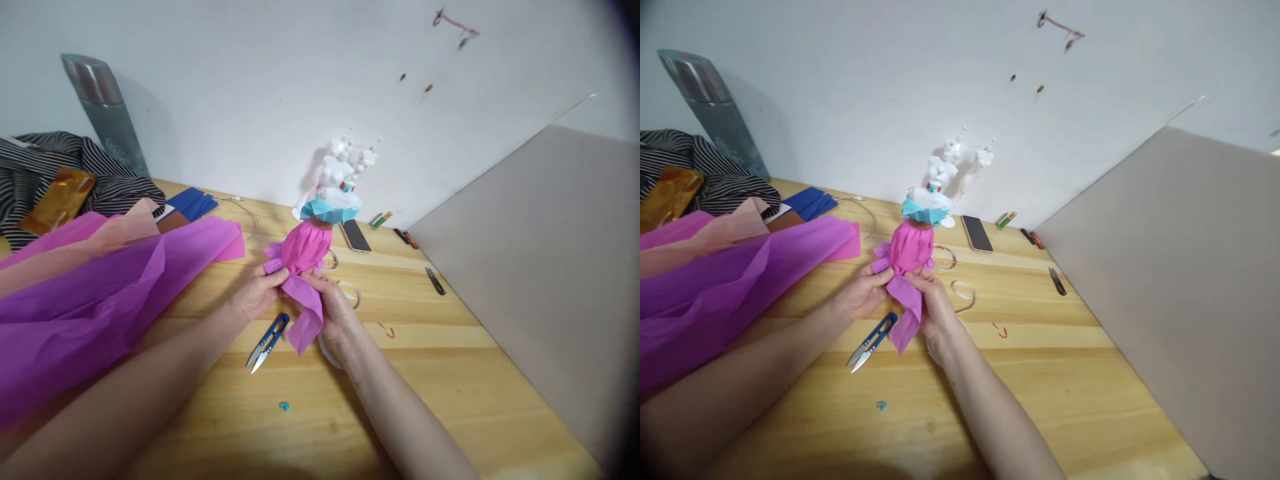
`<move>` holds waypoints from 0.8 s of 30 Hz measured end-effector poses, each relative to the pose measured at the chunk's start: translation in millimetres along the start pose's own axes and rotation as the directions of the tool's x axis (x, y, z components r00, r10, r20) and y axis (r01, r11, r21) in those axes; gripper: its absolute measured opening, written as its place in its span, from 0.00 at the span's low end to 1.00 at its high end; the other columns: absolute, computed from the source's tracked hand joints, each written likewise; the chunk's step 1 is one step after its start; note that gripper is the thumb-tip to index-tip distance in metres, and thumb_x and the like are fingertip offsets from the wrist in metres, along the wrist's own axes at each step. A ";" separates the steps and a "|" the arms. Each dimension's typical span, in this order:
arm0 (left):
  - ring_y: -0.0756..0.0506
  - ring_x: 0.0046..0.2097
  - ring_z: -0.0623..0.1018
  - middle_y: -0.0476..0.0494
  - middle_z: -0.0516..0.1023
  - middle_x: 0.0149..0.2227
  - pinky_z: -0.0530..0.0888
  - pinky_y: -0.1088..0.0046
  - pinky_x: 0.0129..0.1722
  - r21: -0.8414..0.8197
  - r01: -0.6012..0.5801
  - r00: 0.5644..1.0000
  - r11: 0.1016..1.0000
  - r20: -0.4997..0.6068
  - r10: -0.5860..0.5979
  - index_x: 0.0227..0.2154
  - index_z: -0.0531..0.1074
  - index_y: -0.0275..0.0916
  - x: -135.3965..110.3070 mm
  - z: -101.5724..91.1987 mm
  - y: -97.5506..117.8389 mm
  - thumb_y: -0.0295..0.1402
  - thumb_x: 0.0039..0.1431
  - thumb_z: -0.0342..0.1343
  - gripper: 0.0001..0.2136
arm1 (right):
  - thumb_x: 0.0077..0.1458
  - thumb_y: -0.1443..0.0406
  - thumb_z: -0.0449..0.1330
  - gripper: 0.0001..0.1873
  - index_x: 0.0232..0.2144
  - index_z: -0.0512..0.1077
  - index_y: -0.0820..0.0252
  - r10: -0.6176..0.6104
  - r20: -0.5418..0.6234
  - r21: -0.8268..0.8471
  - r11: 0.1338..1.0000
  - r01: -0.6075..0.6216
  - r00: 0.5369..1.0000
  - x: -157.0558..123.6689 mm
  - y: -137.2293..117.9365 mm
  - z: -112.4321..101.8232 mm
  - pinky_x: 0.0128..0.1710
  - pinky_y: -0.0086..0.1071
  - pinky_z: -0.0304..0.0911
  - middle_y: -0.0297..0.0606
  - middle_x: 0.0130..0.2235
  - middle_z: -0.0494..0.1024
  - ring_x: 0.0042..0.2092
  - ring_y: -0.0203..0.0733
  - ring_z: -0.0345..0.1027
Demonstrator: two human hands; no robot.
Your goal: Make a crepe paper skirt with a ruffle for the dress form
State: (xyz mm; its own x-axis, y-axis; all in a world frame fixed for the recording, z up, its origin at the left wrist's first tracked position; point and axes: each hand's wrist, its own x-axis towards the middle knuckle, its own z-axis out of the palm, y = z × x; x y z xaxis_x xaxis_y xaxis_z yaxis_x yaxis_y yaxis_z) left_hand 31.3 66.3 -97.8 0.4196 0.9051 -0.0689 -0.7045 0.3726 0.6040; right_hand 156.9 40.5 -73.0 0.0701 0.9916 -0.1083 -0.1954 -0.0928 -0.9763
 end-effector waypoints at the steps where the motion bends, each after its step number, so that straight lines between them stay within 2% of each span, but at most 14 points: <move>1: 0.48 0.39 0.75 0.45 0.80 0.36 0.69 0.71 0.43 0.000 -0.001 1.000 1.000 0.002 0.001 0.36 0.78 0.35 0.0 -0.4 -0.4 0.29 0.43 0.68 0.14 | 0.43 0.59 0.66 0.11 0.24 0.72 0.60 0.006 0.004 0.014 1.000 -0.006 1.000 0.9 0.8 0.4 0.23 0.32 0.65 0.37 0.23 0.77 0.23 0.39 0.68; 6: 0.50 0.35 0.74 0.48 0.79 0.33 0.68 0.74 0.41 -0.001 -0.012 1.000 1.000 -0.003 0.012 0.35 0.78 0.37 0.4 -1.5 -1.1 0.30 0.44 0.68 0.13 | 0.42 0.62 0.66 0.09 0.25 0.71 0.59 0.058 -0.009 0.135 0.989 -0.056 0.998 3.9 1.2 -1.2 0.26 0.33 0.67 0.34 0.24 0.77 0.23 0.38 0.68; 9: 0.49 0.35 0.74 0.48 0.79 0.32 0.69 0.73 0.41 0.004 -0.010 1.000 1.000 -0.005 0.010 0.35 0.78 0.37 0.6 -1.5 -1.0 0.30 0.43 0.68 0.13 | 0.42 0.61 0.67 0.11 0.23 0.68 0.58 0.039 -0.040 0.131 0.991 -0.033 0.998 2.9 -1.3 -1.7 0.26 0.32 0.66 0.32 0.23 0.75 0.22 0.38 0.68; 12: 0.49 0.35 0.74 0.47 0.79 0.34 0.69 0.71 0.41 0.008 -0.012 1.000 1.000 -0.010 0.012 0.35 0.78 0.37 0.9 -1.3 -0.5 0.30 0.43 0.68 0.13 | 0.46 0.56 0.64 0.13 0.23 0.69 0.58 0.065 -0.045 0.106 0.993 -0.060 0.997 -1.9 -4.7 1.0 0.24 0.33 0.65 0.36 0.22 0.75 0.23 0.40 0.68; 16: 0.49 0.36 0.75 0.47 0.80 0.34 0.69 0.72 0.43 0.021 -0.032 0.999 0.999 -0.029 0.033 0.33 0.78 0.37 1.4 -0.9 0.7 0.29 0.42 0.68 0.12 | 0.49 0.47 0.58 0.22 0.23 0.70 0.60 0.111 -0.062 0.065 0.992 -0.107 0.992 -11.0 -6.5 2.8 0.21 0.32 0.60 0.37 0.21 0.74 0.22 0.40 0.65; 18: 0.49 0.37 0.75 0.47 0.80 0.34 0.69 0.71 0.43 0.030 -0.038 0.999 0.999 -0.035 0.039 0.31 0.78 0.38 1.1 -0.4 1.4 0.28 0.43 0.67 0.10 | 0.49 0.46 0.59 0.23 0.21 0.68 0.60 0.020 -0.100 -0.052 0.998 -0.026 0.995 -15.4 -5.3 1.4 0.20 0.29 0.55 0.33 0.19 0.69 0.20 0.36 0.60; 20: 0.48 0.38 0.75 0.48 0.80 0.34 0.70 0.70 0.43 0.035 -0.040 0.999 0.999 -0.032 0.042 0.30 0.78 0.40 0.5 0.4 2.3 0.28 0.44 0.66 0.08 | 0.49 0.50 0.61 0.21 0.19 0.66 0.60 -0.156 -0.113 -0.234 0.964 0.126 0.981 -19.5 -3.7 0.4 0.19 0.27 0.51 0.29 0.18 0.65 0.20 0.32 0.55; 22: 0.48 0.37 0.75 0.48 0.80 0.33 0.70 0.70 0.42 0.033 -0.040 0.999 0.999 -0.030 0.041 0.30 0.78 0.40 -0.5 1.4 3.3 0.28 0.44 0.66 0.08 | 0.49 0.55 0.63 0.16 0.21 0.67 0.61 -0.342 -0.062 -0.421 0.861 0.286 0.938 -23.4 -2.8 1.1 0.21 0.26 0.51 0.28 0.19 0.65 0.21 0.31 0.54; 24: 0.48 0.36 0.75 0.47 0.80 0.32 0.70 0.70 0.42 0.028 -0.035 0.999 0.999 -0.032 0.036 0.30 0.78 0.37 -1.5 2.2 4.3 0.28 0.42 0.67 0.09 | 0.50 0.59 0.62 0.11 0.24 0.71 0.61 -0.453 0.028 -0.553 0.736 0.392 0.891 -26.4 -2.6 3.1 0.22 0.26 0.52 0.28 0.20 0.66 0.22 0.31 0.53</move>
State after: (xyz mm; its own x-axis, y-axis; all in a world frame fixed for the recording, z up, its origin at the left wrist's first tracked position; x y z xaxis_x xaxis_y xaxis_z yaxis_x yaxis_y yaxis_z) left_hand 28.9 66.2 -93.3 0.3757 0.9239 -0.0726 -0.7024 0.3350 0.6281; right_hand 152.5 14.9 -67.0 0.1233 0.9281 0.3514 0.4243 0.2708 -0.8641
